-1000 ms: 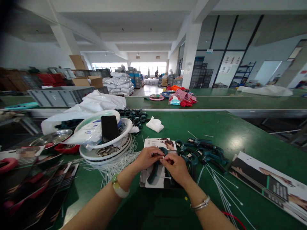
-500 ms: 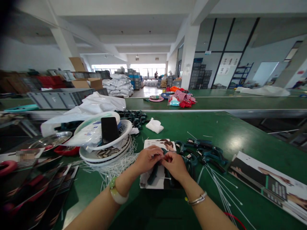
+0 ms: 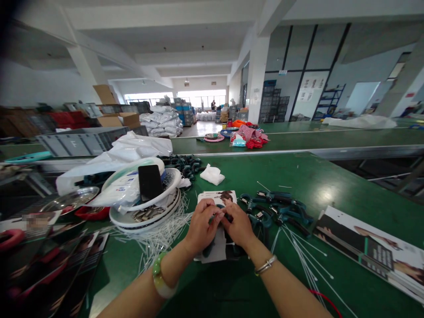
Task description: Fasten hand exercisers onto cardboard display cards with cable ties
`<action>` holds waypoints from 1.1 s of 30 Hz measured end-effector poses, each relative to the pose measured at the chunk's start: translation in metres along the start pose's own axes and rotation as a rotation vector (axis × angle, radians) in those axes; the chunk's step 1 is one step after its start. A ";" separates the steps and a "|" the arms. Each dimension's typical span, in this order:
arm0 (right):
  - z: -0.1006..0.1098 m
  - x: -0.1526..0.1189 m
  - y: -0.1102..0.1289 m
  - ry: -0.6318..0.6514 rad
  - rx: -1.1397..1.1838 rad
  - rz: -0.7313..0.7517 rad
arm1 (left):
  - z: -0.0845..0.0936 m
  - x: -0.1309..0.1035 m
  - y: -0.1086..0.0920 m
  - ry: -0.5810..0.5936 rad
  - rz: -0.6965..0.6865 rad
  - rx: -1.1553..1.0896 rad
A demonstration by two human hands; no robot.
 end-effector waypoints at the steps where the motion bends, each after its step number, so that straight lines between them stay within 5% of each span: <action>1: 0.002 0.000 0.001 -0.021 0.042 0.039 | -0.002 -0.003 0.007 0.048 0.067 0.032; 6: 0.006 -0.010 0.018 0.015 -0.065 0.178 | -0.019 -0.025 0.037 0.302 0.358 0.197; 12: -0.006 -0.022 0.044 0.375 -0.465 0.233 | -0.020 -0.028 0.038 0.303 0.489 0.191; 20: 0.006 -0.031 0.030 0.180 -0.184 0.210 | -0.021 -0.017 0.043 0.352 0.558 0.195; 25: 0.006 -0.032 0.032 0.268 -0.194 0.204 | -0.026 -0.011 0.037 0.357 0.543 0.214; 29: 0.019 -0.037 0.044 0.393 -0.236 0.144 | -0.023 -0.012 0.040 0.300 0.496 0.111; 33: 0.028 -0.055 0.058 0.481 -0.437 0.114 | 0.017 -0.034 0.054 0.004 0.519 0.089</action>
Point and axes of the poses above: each hand's wrist, its own x-axis towards the middle knuckle, its own z-axis out of the back of the hand, y = z × x, the point moved 7 cm from there along x, towards the middle knuckle, and after that the axes turned 5 degrees about x, right-handed, at the moved point
